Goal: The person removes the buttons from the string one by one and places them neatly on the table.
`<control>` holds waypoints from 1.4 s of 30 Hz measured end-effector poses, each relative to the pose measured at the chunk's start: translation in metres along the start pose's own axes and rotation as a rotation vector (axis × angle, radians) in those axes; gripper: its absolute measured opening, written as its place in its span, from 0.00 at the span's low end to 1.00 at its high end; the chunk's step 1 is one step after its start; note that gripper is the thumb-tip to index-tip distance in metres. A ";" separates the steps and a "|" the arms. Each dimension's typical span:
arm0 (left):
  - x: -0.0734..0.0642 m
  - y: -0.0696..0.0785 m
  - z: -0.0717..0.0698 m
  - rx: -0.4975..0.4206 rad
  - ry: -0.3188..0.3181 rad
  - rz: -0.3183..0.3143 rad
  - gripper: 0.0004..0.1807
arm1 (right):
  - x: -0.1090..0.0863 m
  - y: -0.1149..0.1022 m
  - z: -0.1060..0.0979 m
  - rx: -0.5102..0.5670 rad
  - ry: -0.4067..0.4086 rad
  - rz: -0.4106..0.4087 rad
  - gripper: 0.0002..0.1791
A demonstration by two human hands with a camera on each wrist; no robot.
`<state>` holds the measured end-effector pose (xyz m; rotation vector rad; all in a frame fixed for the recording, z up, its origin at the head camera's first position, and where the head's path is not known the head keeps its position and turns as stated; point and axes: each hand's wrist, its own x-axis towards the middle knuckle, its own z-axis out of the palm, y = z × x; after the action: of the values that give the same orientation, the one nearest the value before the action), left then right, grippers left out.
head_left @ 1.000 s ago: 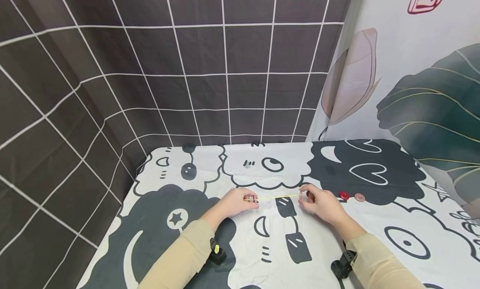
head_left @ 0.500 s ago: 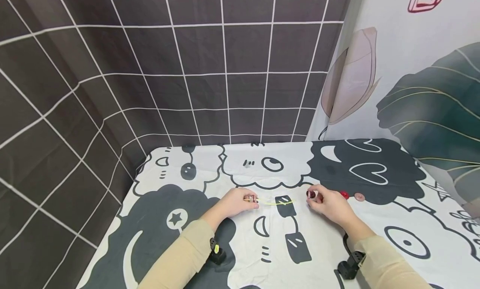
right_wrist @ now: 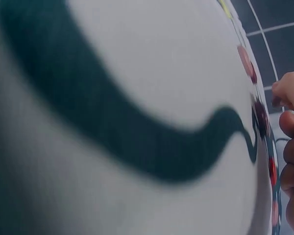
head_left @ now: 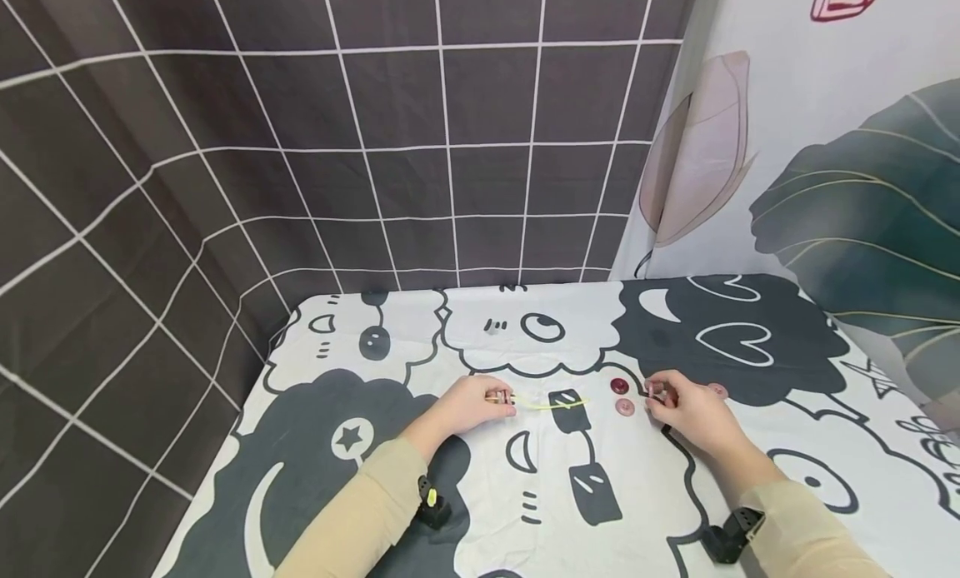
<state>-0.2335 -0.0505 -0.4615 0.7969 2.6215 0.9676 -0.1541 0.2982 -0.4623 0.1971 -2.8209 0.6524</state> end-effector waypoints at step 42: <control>-0.002 0.003 -0.002 0.014 0.015 -0.012 0.23 | -0.022 0.028 -0.019 -0.058 -0.076 0.156 0.16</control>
<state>-0.2309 -0.0508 -0.4580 0.7795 2.6454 0.9569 -0.1342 0.3335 -0.4635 -0.0096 -2.9465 0.6062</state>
